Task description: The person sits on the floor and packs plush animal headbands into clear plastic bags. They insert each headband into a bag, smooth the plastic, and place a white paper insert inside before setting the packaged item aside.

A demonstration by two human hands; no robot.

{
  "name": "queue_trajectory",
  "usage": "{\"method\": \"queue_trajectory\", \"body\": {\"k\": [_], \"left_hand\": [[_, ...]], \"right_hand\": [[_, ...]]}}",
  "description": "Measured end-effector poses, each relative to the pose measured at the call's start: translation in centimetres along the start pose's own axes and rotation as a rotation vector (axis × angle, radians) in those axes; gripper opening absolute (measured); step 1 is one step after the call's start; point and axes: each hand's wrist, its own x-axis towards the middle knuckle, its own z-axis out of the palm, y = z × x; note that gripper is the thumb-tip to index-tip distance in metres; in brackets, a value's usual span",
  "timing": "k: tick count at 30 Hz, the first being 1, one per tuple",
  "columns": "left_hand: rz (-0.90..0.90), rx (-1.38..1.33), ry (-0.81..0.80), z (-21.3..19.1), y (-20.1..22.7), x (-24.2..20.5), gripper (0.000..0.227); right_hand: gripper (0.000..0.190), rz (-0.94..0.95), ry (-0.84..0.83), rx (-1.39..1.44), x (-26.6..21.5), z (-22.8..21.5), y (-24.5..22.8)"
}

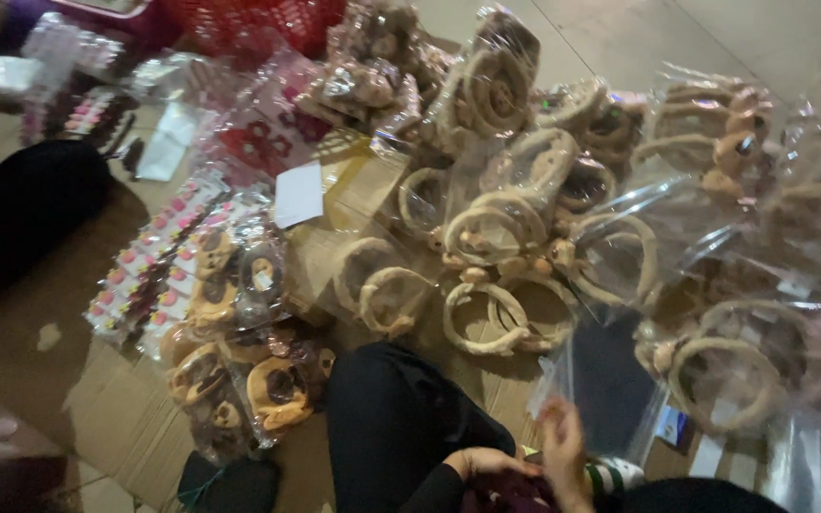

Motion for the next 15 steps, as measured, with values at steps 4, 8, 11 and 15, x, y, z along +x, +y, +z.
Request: {"method": "queue_trajectory", "body": {"k": [4,8,11,15], "left_hand": [[-0.054,0.325,0.281,-4.3,0.1,1.3,0.007],[-0.004,0.033,0.181,-5.2,0.0,2.0,0.024],[-0.08,0.136,0.101,-4.8,0.4,2.3,0.029],[-0.062,0.23,0.115,-3.0,0.7,1.8,0.03]], "right_hand": [[0.03,0.318,-0.201,-0.346,-4.0,0.7,-4.2],[0.022,0.381,-0.156,-0.107,-2.9,0.8,-2.2],[0.022,0.373,-0.226,-0.028,-2.9,0.6,-1.5],[0.021,0.413,-0.216,-0.007,-1.9,0.5,0.9]]}}
